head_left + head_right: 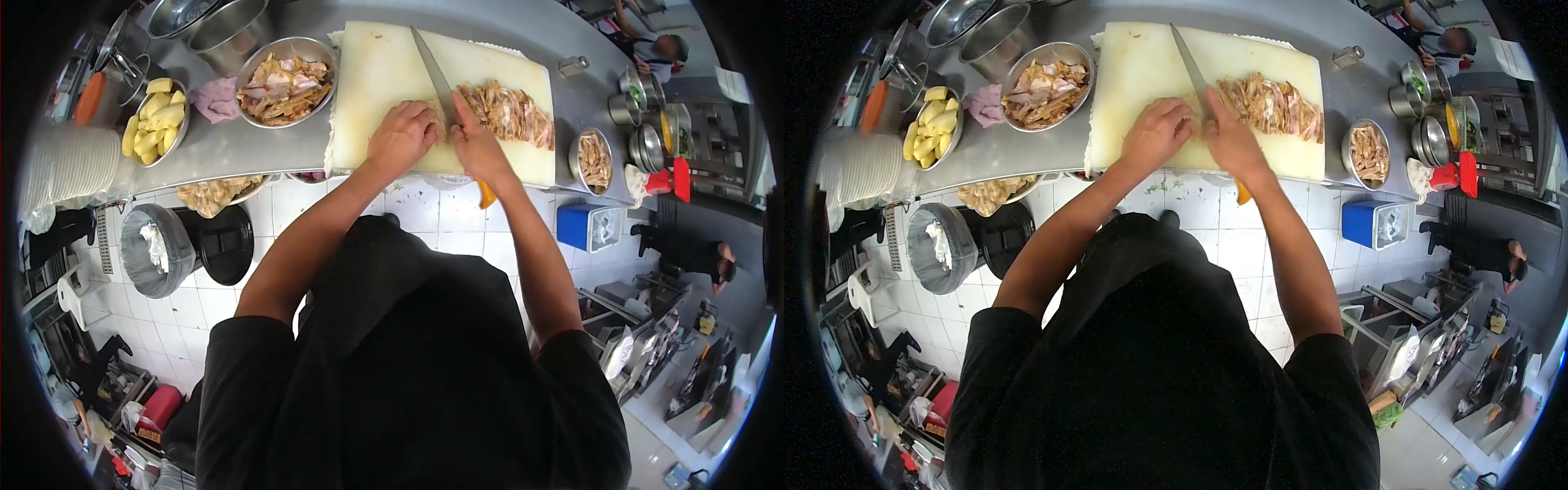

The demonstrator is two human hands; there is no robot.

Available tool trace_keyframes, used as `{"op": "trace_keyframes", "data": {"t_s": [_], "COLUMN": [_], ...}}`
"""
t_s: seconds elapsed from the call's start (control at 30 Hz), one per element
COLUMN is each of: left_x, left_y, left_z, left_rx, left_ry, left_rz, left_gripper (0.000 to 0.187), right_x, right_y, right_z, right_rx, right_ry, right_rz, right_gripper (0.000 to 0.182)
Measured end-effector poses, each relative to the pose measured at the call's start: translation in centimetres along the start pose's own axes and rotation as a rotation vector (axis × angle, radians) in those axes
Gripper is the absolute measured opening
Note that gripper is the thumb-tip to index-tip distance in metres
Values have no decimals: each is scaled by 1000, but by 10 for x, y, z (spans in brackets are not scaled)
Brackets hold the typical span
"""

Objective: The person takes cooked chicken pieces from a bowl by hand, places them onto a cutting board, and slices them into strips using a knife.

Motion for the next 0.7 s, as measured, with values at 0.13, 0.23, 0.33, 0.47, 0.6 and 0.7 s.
{"op": "trace_keyframes", "data": {"t_s": [0.13,0.23,0.33,0.47,0.6,0.7], "left_x": [1,0,-1,-4,-9,-9], "left_y": [-3,-7,-9,0,8,8], "left_z": [-2,-6,-10,-13,-15,-12], "left_rx": [41,157,163,147,145,143], "left_ry": [-37,-156,-222,-207,-161,-152], "left_rz": [24,95,157,146,91,89], "left_gripper": [19,17,14,11,11,8], "right_x": [19,32,45,49,45,42], "right_y": [-30,-28,-24,-19,-5,1], "right_z": [-33,-41,-44,-46,-26,-16], "right_rx": [-11,-47,-43,-56,-19,42], "right_ry": [132,139,159,167,138,46], "right_rz": [-111,-91,-91,-94,-62,3], "right_gripper": [62,63,66,67,67,66]}}
Point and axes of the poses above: each hand's wrist, its own x-axis away from the middle knuckle, its own y-axis out of the palm, z = x × y, the point moved 5 cm from there along -x, towards the middle knuckle, and after that the axes turned 15 degrees about z, right-handed, at the moved point
